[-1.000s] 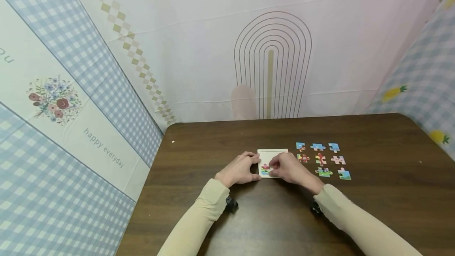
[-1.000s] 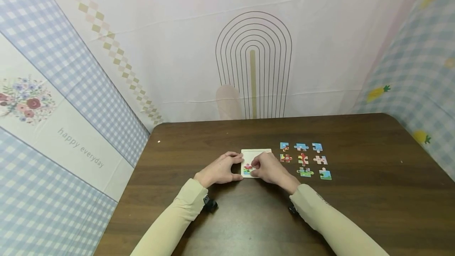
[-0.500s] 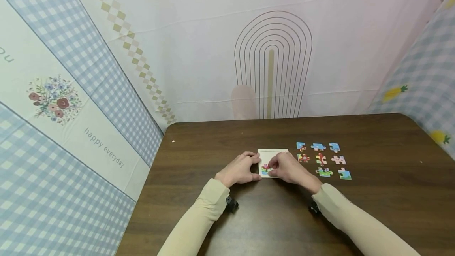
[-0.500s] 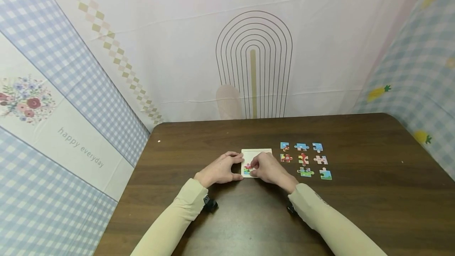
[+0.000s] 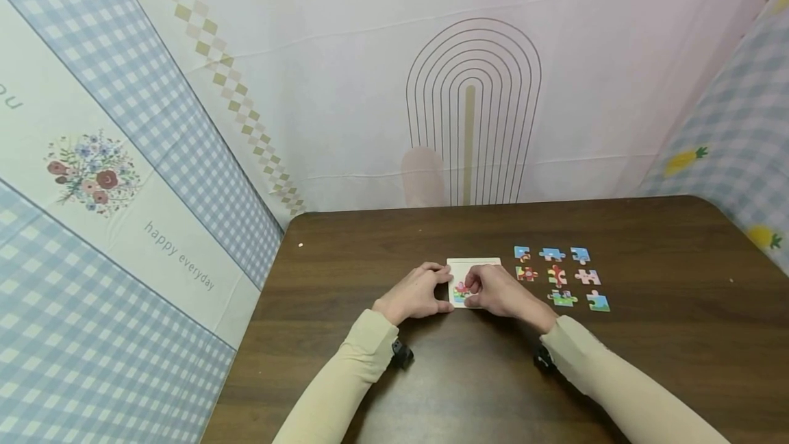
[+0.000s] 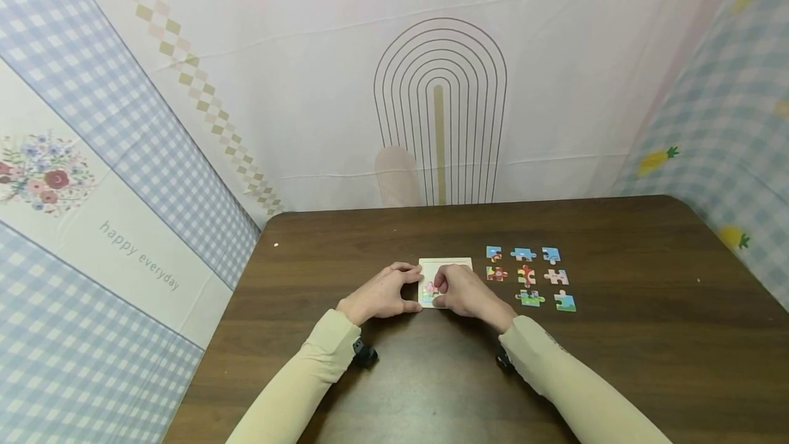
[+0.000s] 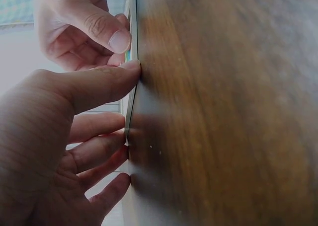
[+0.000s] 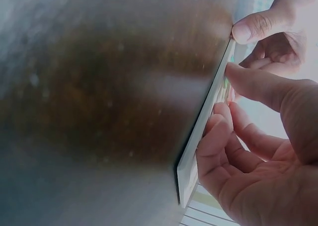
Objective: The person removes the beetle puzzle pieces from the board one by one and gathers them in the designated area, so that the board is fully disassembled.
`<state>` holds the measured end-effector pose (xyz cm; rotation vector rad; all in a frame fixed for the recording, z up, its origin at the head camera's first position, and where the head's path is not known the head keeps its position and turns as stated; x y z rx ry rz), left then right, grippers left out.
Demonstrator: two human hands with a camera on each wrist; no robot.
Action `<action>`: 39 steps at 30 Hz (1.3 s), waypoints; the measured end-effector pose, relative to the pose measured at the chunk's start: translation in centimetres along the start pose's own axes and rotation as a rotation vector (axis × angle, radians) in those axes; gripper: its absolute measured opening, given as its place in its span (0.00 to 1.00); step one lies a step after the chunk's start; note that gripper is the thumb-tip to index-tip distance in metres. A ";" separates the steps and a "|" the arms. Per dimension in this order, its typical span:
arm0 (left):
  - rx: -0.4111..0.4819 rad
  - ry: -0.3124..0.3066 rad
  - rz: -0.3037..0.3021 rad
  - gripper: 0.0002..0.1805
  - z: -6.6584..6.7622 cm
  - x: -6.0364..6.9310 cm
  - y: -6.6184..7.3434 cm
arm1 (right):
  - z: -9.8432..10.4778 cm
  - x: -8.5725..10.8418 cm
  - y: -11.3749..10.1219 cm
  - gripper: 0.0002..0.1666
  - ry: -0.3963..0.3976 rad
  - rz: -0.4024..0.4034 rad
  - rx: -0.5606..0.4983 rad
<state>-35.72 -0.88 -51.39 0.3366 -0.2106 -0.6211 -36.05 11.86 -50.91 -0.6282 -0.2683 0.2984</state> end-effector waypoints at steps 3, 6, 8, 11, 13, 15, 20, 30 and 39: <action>-0.001 0.001 -0.002 0.34 0.0 0.0 0.0 | 0.0 0.0 -0.1 0.12 0.012 0.008 -0.009; -0.001 -0.001 0.001 0.34 0.0 0.0 0.0 | 0.1 0.0 -0.2 0.13 0.025 0.021 -0.015; 0.002 -0.002 0.004 0.34 0.0 0.0 0.0 | 0.2 0.0 -0.3 0.13 0.031 0.031 -0.017; 0.007 -0.002 0.007 0.34 0.0 0.0 0.0 | 0.1 0.0 -0.2 0.13 0.029 0.024 -0.025; 0.009 -0.002 0.007 0.34 0.0 0.0 -0.1 | 0.0 -0.1 -0.2 0.13 0.025 0.024 -0.025; 0.010 -0.001 0.007 0.34 0.0 0.0 -0.1 | -0.1 -0.2 -0.2 0.13 0.021 0.021 -0.033; 0.016 0.003 0.004 0.35 0.0 -0.1 -0.1 | -0.3 -0.3 -0.3 0.12 0.013 0.033 -0.047; 0.017 -0.001 0.000 0.35 -0.1 -0.2 0.0 | 0.2 0.1 0.4 0.13 0.023 -0.002 -0.048; -0.008 -0.001 -0.007 0.33 -0.2 -0.2 0.0 | 0.9 0.7 1.3 0.13 0.043 -0.003 -0.055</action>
Point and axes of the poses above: each hand's wrist, its own x-axis away from the middle knuckle, its own z-axis out of the back of the hand, y = z × x, the point moved 9 cm from there along -x, towards the middle knuckle, and after that the axes turned 3 degrees about -z, right-handed, at the moved point
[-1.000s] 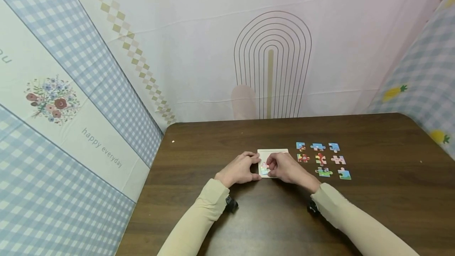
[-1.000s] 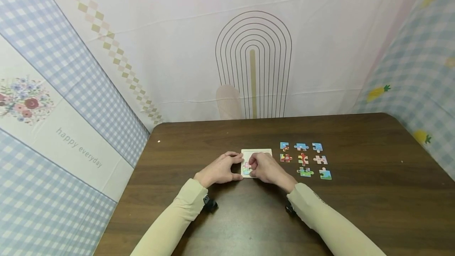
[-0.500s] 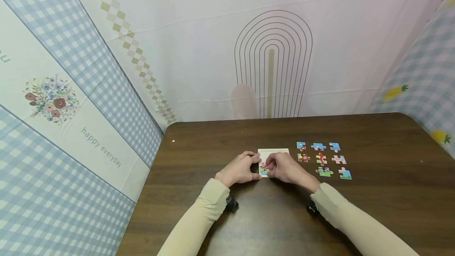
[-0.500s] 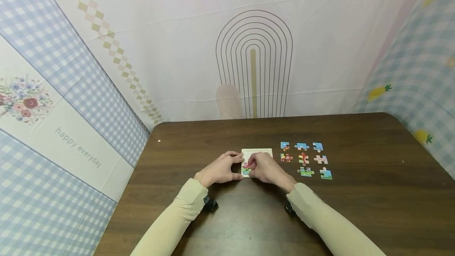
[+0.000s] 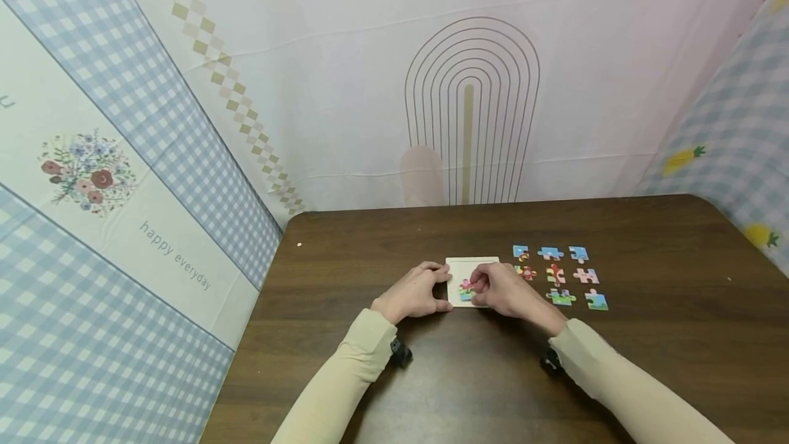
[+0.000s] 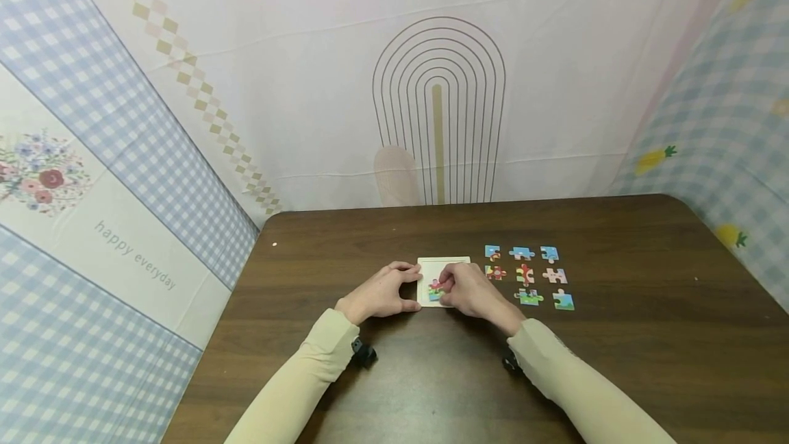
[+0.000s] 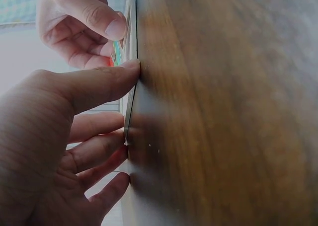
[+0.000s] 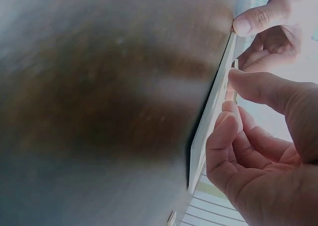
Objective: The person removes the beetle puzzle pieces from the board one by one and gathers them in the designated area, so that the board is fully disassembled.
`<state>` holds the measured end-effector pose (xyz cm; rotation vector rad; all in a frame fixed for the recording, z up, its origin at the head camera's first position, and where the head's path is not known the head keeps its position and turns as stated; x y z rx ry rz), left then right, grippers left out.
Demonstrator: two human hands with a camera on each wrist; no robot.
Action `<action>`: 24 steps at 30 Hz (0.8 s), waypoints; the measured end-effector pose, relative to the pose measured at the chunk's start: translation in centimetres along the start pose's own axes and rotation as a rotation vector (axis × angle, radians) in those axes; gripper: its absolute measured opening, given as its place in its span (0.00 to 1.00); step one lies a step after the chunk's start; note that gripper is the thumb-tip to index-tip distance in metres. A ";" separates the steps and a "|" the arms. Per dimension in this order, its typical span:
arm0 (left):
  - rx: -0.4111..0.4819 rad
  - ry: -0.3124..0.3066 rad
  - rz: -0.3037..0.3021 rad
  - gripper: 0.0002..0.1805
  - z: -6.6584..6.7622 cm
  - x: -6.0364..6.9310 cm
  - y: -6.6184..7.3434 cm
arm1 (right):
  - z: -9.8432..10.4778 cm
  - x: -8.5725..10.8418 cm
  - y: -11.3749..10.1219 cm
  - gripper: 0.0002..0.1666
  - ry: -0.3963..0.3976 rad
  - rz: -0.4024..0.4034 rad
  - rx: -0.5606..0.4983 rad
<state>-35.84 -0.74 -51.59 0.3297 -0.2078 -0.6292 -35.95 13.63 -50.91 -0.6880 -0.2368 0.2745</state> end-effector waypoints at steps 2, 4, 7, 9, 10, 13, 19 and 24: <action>0.003 -0.001 0.002 0.33 0.0 0.1 0.0 | 0.2 0.2 0.2 0.13 0.006 -0.004 -0.005; 0.007 -0.004 0.003 0.34 0.0 0.2 0.0 | 0.4 0.4 0.4 0.13 0.013 -0.012 -0.007; 0.011 -0.008 0.003 0.34 0.0 0.3 0.0 | 0.6 0.8 0.6 0.14 0.022 -0.027 -0.016; 0.010 -0.009 0.000 0.34 0.0 0.4 0.0 | 0.8 1.0 0.8 0.13 0.027 -0.030 -0.016; 0.010 -0.009 -0.001 0.34 0.0 0.4 0.0 | 0.9 1.2 0.9 0.13 0.033 -0.035 -0.016; 0.007 -0.013 -0.005 0.33 0.0 0.6 0.0 | 1.2 1.6 1.2 0.13 0.044 -0.036 -0.013; 0.000 -0.015 -0.021 0.34 0.0 0.9 0.2 | 1.6 2.4 2.0 0.14 0.068 -0.066 -0.031; -0.004 -0.021 -0.030 0.34 -0.1 1.1 0.2 | 2.1 3.2 2.4 0.14 0.070 -0.066 -0.043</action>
Point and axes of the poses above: each hand's wrist, its own x-axis away from the middle knuckle, its own z-axis out of the back of the hand, y = z × x, the point moved 9 cm from there along -x, towards the middle knuckle, and after that the axes turned 3 degrees about -z, right-handed, at the moved point
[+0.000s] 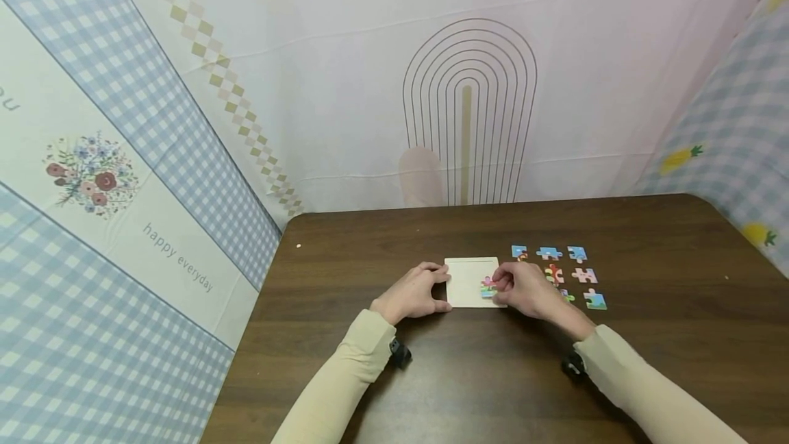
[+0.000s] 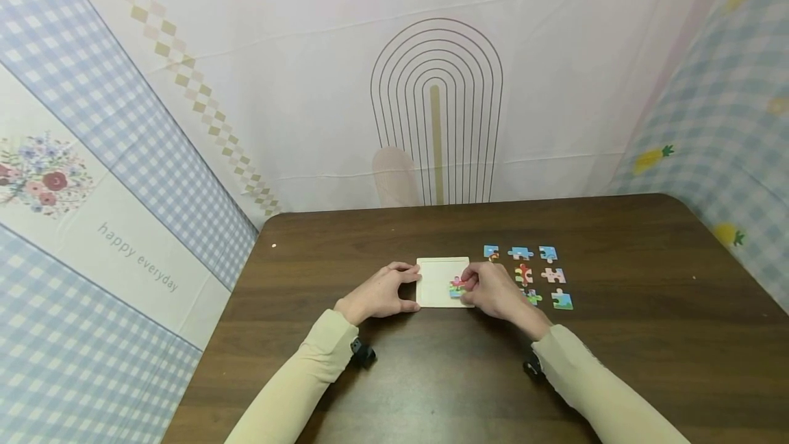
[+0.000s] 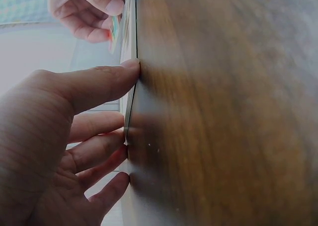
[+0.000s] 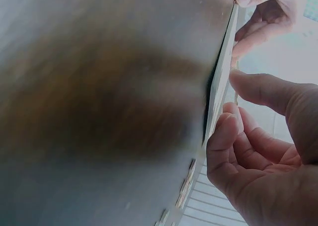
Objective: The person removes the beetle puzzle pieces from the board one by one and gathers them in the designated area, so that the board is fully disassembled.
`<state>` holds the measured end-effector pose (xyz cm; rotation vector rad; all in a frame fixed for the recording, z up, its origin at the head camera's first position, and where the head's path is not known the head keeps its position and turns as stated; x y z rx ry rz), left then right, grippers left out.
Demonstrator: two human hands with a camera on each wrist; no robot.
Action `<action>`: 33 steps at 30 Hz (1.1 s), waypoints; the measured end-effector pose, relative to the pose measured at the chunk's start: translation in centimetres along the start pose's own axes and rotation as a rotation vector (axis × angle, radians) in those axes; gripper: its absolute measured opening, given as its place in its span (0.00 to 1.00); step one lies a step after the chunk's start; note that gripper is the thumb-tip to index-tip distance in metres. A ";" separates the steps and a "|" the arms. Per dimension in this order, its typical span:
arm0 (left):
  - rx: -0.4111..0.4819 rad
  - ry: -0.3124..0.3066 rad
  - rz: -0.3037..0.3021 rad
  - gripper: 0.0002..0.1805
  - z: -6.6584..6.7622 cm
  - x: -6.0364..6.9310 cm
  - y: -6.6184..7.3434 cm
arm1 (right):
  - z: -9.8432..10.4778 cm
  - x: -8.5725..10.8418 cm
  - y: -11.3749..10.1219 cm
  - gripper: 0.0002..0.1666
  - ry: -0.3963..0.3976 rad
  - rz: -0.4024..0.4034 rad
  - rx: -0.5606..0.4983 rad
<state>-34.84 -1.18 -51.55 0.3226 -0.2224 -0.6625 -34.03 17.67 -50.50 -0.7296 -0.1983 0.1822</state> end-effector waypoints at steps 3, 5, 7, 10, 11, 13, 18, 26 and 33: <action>0.001 0.001 -0.001 0.34 0.0 0.0 0.0 | 0.6 0.3 0.4 0.15 -0.001 -0.002 0.002; 0.003 0.004 0.000 0.34 0.0 -0.1 0.0 | 1.0 0.4 0.8 0.15 0.001 0.000 0.003; 0.005 0.007 0.000 0.34 0.1 -0.2 0.0 | 1.4 0.5 1.2 0.15 0.004 -0.004 0.009; 0.013 0.005 0.004 0.34 0.1 -0.3 0.0 | 1.9 0.6 1.8 0.15 0.007 -0.006 0.021; 0.014 0.004 0.005 0.35 0.1 -0.3 0.0 | 2.1 0.7 2.1 0.15 0.010 -0.010 0.023; 0.016 0.003 0.007 0.35 0.0 -0.3 0.0 | 2.4 0.9 2.5 0.14 0.015 -0.006 0.032; 0.021 0.007 0.013 0.35 0.1 -0.4 0.0 | 3.0 1.3 3.6 0.15 0.026 -0.011 0.038; 0.021 0.007 0.017 0.35 0.2 -0.3 0.0 | 3.7 1.9 4.5 0.15 0.029 -0.014 0.047; 0.029 0.006 0.022 0.35 0.2 -0.3 0.1 | 4.0 2.1 4.9 0.15 0.024 -0.030 0.085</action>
Point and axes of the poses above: each hand's wrist, its own x-axis away from the middle knuckle, its own z-axis out of the back of the hand, y = z × x, the point moved 9 cm from there along -x, towards the middle knuckle, and after that the axes turned 3 degrees about -z, right-handed, at the moved point
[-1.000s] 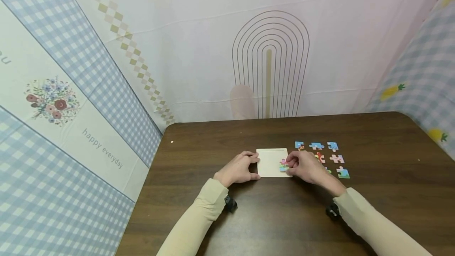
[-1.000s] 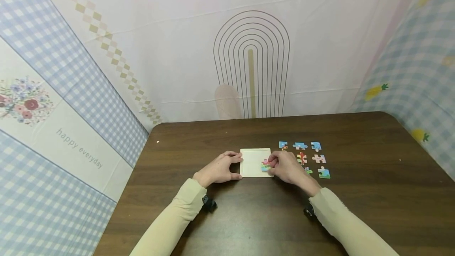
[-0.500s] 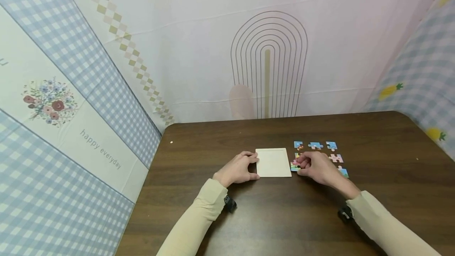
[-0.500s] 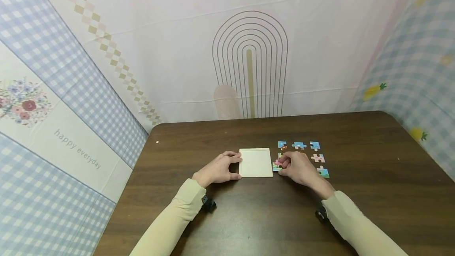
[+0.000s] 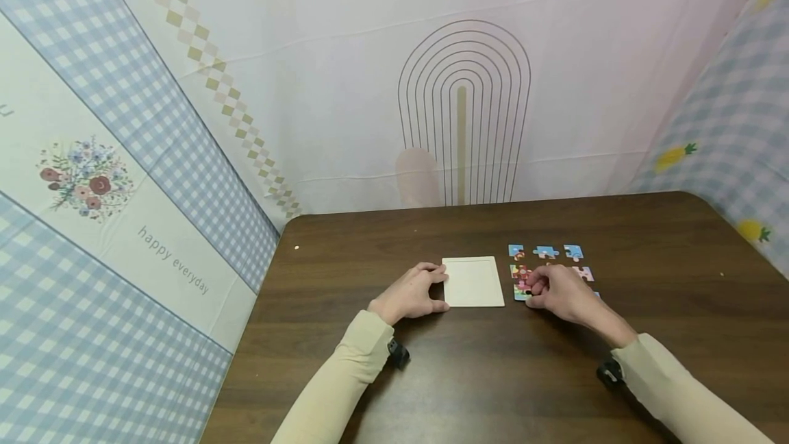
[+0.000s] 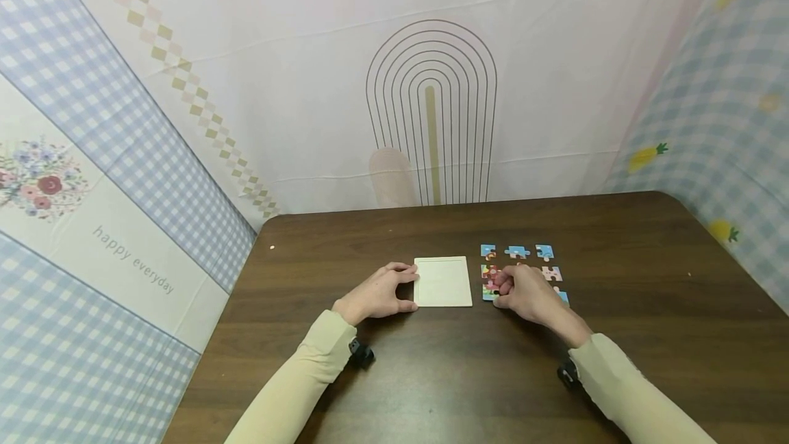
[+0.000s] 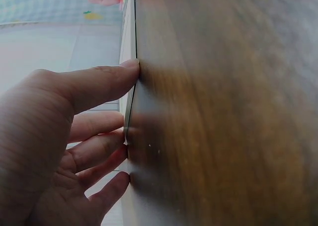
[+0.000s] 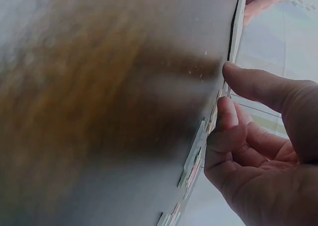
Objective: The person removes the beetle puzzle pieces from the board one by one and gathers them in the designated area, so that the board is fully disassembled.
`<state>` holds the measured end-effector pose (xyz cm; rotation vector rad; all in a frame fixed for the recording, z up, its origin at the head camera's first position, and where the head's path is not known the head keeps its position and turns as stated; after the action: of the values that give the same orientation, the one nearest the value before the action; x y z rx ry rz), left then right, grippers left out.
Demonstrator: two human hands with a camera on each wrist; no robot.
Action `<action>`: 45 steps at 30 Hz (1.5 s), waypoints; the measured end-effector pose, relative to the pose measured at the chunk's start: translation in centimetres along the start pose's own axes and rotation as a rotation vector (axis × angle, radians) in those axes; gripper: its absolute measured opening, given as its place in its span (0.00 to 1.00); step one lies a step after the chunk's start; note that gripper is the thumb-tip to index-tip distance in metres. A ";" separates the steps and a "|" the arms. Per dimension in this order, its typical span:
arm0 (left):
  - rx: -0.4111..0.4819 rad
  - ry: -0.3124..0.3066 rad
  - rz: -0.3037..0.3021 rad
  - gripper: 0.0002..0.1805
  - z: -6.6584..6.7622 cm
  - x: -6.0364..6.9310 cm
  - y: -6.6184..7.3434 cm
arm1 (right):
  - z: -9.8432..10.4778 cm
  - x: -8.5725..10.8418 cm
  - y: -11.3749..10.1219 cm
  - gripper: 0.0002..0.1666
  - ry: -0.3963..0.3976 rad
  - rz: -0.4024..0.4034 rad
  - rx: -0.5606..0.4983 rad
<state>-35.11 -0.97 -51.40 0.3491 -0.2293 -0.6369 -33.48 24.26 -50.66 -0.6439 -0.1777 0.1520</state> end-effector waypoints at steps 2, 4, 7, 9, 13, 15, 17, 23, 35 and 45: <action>0.001 0.002 0.002 0.35 0.0 0.0 -0.1 | -0.1 0.0 0.0 0.15 -0.004 -0.004 0.005; 0.000 0.003 0.002 0.35 0.0 0.0 -0.1 | -0.2 -0.1 0.1 0.15 -0.013 -0.009 0.002; 0.000 0.004 0.003 0.35 0.0 0.1 -0.1 | -0.3 -0.2 0.2 0.16 -0.028 -0.017 -0.005; 0.001 0.004 0.004 0.35 0.0 0.1 -0.1 | -0.3 -0.2 0.2 0.16 -0.038 -0.023 -0.011; 0.000 0.002 0.005 0.35 0.0 0.1 -0.2 | -0.3 -0.3 0.2 0.16 -0.052 -0.024 -0.016; -0.002 0.000 0.004 0.35 -0.1 0.1 -0.2 | -0.3 -0.3 0.1 0.16 -0.055 -0.018 -0.012; -0.001 -0.001 0.004 0.35 -0.1 0.1 -0.2 | -0.2 -0.3 0.0 0.16 -0.061 -0.011 -0.009; -0.008 0.001 -0.002 0.35 -0.2 0.0 -0.1 | -0.2 -0.4 0.2 0.15 -0.089 -0.022 -0.014; -0.003 -0.001 -0.004 0.35 0.0 -0.1 0.1 | 0.0 -0.5 0.1 0.16 -0.098 -0.020 -0.020; 0.009 0.007 -0.007 0.34 0.0 -0.2 0.3 | 0.2 -0.2 0.2 0.17 -0.099 -0.018 -0.002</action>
<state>-35.10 -0.64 -51.33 0.3614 -0.2243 -0.6416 -33.76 24.52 -50.68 -0.6368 -0.2792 0.1668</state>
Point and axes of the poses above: each hand's wrist, its own x-axis away from the middle knuckle, its own z-axis out of the back of the hand, y = z × x, the point moved 9 cm from there along -x, towards the middle knuckle, and after that the axes turned 3 degrees about -z, right-handed, at the moved point
